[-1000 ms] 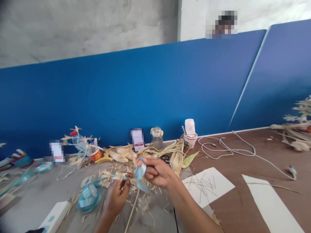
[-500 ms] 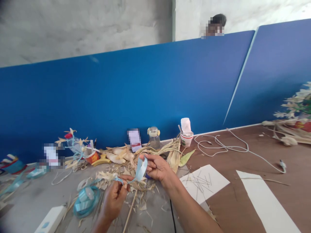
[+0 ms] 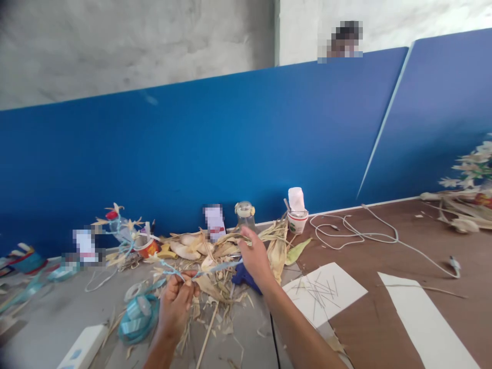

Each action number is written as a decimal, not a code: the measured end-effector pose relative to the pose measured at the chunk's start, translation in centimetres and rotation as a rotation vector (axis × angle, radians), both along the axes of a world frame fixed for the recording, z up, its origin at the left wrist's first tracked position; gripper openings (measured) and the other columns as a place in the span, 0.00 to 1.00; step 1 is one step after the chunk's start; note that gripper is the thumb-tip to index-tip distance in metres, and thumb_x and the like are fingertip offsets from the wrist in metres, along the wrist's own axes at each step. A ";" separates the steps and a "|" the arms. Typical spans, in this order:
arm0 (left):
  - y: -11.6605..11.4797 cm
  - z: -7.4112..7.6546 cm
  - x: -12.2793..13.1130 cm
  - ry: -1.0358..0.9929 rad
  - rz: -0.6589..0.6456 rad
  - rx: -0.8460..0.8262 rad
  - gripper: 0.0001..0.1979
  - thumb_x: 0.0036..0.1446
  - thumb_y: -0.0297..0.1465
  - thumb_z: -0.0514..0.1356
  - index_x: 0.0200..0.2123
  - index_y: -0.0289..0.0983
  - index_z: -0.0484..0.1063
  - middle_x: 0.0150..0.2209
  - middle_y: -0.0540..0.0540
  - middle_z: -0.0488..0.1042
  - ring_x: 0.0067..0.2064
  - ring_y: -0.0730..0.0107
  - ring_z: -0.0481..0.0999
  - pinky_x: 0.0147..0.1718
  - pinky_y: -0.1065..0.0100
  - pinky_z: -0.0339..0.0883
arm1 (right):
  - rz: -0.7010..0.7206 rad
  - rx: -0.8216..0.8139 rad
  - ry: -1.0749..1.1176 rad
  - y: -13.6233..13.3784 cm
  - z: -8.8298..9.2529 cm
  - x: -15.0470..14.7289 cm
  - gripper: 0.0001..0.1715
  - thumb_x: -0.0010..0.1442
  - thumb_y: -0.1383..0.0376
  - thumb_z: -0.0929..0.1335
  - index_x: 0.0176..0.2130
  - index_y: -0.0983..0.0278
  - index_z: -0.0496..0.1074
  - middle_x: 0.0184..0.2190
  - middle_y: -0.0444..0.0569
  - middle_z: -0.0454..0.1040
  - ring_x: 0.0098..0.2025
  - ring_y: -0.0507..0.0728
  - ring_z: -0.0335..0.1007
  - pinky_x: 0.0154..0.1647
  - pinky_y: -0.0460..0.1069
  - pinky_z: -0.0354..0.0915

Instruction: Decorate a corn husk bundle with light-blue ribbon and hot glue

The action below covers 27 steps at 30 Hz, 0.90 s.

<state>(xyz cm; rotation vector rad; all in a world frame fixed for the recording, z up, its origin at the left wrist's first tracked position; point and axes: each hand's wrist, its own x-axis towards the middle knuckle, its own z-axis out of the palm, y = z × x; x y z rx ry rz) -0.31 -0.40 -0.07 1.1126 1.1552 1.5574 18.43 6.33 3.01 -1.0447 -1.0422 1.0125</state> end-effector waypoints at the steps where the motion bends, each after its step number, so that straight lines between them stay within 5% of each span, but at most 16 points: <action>1: 0.1 -0.1 -0.1 -0.024 0.002 0.004 0.09 0.51 0.37 0.57 0.30 0.37 0.65 0.13 0.58 0.61 0.14 0.80 0.58 0.16 0.75 0.50 | 0.034 0.017 -0.093 -0.4 0.1 -0.3 0.15 0.47 0.63 0.66 0.38 0.63 0.71 0.33 0.47 0.73 0.22 0.50 0.60 0.21 0.45 0.53; 5: 0.3 -0.6 -0.3 -0.070 0.013 0.014 0.09 0.51 0.36 0.58 0.30 0.37 0.66 0.12 0.60 0.58 0.14 0.80 0.56 0.17 0.75 0.52 | 0.507 -0.178 -0.084 -1.8 0.2 -2.2 0.16 0.47 0.64 0.65 0.37 0.64 0.72 0.15 0.37 0.61 0.14 0.46 0.47 0.17 0.43 0.44; 9: 0.3 -0.4 -0.3 -0.025 0.018 0.002 0.10 0.51 0.37 0.57 0.32 0.36 0.66 0.14 0.58 0.61 0.15 0.80 0.57 0.16 0.75 0.50 | 0.794 -0.199 0.054 -2.7 -0.4 -3.7 0.12 0.43 0.68 0.66 0.33 0.65 0.72 0.16 0.36 0.60 0.14 0.44 0.46 0.16 0.43 0.43; 13: -0.1 0.6 0.1 0.055 0.039 -0.029 0.11 0.49 0.37 0.58 0.32 0.35 0.66 0.16 0.56 0.66 0.14 0.81 0.56 0.14 0.76 0.49 | 0.696 -0.172 0.135 -3.1 -1.0 -4.8 0.04 0.43 0.67 0.68 0.25 0.66 0.70 0.15 0.36 0.60 0.15 0.44 0.46 0.17 0.43 0.43; 17: -0.3 1.0 0.5 0.112 0.059 -0.038 0.12 0.48 0.38 0.58 0.33 0.34 0.67 0.16 0.54 0.67 0.14 0.82 0.55 0.14 0.77 0.49 | 0.528 -0.137 0.266 -3.5 -1.3 -6.1 0.07 0.40 0.65 0.69 0.19 0.65 0.66 0.14 0.36 0.60 0.17 0.46 0.49 0.19 0.43 0.47; 27: -0.4 0.6 1.0 0.132 0.013 -0.018 0.12 0.50 0.39 0.58 0.33 0.36 0.66 0.18 0.54 0.67 0.15 0.79 0.59 0.16 0.74 0.53 | 0.328 -0.093 0.278 -4.5 -0.5 -7.0 0.06 0.41 0.64 0.67 0.21 0.64 0.66 0.16 0.39 0.64 0.19 0.48 0.56 0.21 0.44 0.55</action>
